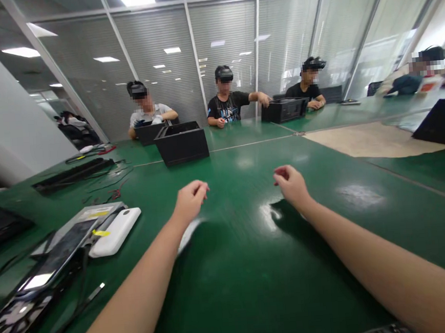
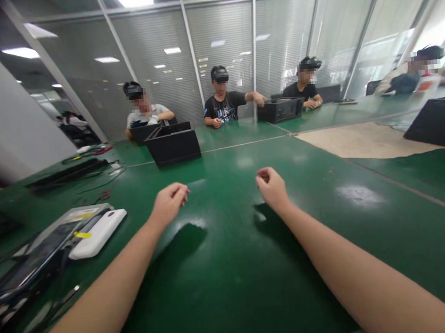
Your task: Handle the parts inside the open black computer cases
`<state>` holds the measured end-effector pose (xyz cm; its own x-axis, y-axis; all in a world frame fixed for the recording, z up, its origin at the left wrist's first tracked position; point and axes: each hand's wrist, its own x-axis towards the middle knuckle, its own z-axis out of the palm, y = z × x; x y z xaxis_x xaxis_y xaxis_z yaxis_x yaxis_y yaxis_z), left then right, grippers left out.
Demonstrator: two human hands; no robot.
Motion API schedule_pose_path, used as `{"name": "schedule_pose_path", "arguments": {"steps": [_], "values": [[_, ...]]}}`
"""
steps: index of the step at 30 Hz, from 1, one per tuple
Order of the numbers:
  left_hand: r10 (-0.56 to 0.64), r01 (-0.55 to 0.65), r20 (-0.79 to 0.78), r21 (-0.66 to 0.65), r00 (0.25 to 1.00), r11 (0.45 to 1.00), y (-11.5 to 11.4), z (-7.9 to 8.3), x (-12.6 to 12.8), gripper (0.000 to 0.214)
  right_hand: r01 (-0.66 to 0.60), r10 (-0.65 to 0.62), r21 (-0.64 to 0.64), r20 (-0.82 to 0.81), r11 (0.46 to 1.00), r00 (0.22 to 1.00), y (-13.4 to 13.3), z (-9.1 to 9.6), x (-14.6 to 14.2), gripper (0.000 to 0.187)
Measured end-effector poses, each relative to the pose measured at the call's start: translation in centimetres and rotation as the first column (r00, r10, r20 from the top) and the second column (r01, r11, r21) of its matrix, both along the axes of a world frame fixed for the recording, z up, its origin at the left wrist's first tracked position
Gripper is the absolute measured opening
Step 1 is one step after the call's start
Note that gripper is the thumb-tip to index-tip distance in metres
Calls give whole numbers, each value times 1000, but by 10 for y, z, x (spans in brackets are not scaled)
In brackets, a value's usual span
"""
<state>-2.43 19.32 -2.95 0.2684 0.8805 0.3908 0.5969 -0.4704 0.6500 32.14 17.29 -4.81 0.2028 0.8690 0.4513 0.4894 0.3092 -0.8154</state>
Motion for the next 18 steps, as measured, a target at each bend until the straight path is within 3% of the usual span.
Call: {"name": "schedule_pose_path", "arguments": {"steps": [3, 6, 10, 14, 18], "values": [[41, -43, -27, -99, 999, 994, 16, -20, -9, 41, -5, 6, -5, 87, 1000, 996, -1, -18, -12, 21], [116, -117, -9, -70, 993, 991, 28, -32, -21, 39, -79, 77, 5, 157, 997, 985, -6, -20, -19, 21], [171, -178, -169, -27, 971, 984, 25, -35, -24, 34, -190, 193, -33, 205, 981, 960, -11, -18, -26, 23], [274, -309, -364, -40, 890, 950, 14, -33, -12, 29, -232, 238, -56, 216, 971, 947, -13, -20, -29, 26], [236, -293, -517, -30, 823, 956, 5, -32, -5, 31, -229, 246, -100, 222, 968, 943, -17, -18, -27, 25]]}}
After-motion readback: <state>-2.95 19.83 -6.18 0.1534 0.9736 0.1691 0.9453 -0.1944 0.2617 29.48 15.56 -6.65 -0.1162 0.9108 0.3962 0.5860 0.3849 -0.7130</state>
